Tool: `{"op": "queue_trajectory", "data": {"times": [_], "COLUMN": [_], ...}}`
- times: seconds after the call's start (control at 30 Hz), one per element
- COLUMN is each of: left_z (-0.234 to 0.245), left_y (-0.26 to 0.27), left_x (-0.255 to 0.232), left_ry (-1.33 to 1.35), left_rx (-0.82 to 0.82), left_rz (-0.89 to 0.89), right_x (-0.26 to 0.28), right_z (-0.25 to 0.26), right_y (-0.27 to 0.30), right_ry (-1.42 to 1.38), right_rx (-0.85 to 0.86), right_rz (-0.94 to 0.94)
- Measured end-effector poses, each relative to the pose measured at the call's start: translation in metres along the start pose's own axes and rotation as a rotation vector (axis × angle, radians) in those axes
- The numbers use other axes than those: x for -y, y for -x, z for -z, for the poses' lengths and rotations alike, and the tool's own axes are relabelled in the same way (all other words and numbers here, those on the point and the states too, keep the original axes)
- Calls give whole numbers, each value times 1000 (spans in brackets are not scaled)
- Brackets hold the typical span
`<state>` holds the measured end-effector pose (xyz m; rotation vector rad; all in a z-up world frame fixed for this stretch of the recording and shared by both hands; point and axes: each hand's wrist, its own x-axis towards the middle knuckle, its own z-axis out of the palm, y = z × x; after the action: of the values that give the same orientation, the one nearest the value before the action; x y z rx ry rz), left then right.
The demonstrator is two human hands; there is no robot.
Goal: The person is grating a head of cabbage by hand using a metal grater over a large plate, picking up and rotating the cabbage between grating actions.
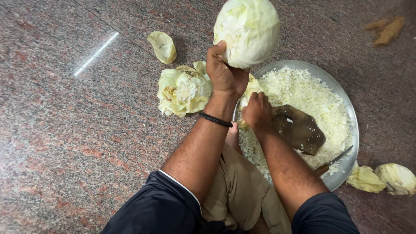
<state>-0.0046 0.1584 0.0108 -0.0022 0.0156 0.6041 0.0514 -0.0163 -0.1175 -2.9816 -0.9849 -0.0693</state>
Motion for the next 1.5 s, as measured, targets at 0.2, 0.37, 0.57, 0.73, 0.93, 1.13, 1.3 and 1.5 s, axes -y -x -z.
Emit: {"op": "queue_trajectory", "data": {"times": [0.2, 0.37, 0.57, 0.73, 0.93, 1.13, 1.3, 1.5], "left_z": [-6, -8, -3, -5, -11, -19, -13, -8], "left_y": [1, 4, -2, -2, 2, 6, 15, 8], "left_x": [7, 5, 5, 6, -1, 8, 24, 23], "left_ry": [18, -39, 20, 19, -35, -647, -835, -927], "left_rx": [8, -58, -38, 12, 15, 37, 325, 140], "left_rz": [41, 62, 31, 47, 46, -134, -213, -158], "right_x": [-12, -17, -22, 5, 13, 6, 20, -4], "right_z": [-7, 9, 95, 138, 151, 189, 194, 173], "right_y": [-20, -48, -45, -46, -47, -8, 3, 12], "right_ry": [-185, -385, -365, -1033, -1492, -1833, -2057, -2071], "right_rx": [-304, 13, 37, 59, 114, 144, 121, 37], "right_rz": [73, -72, -170, -300, -93, 79, -32, -76]}}
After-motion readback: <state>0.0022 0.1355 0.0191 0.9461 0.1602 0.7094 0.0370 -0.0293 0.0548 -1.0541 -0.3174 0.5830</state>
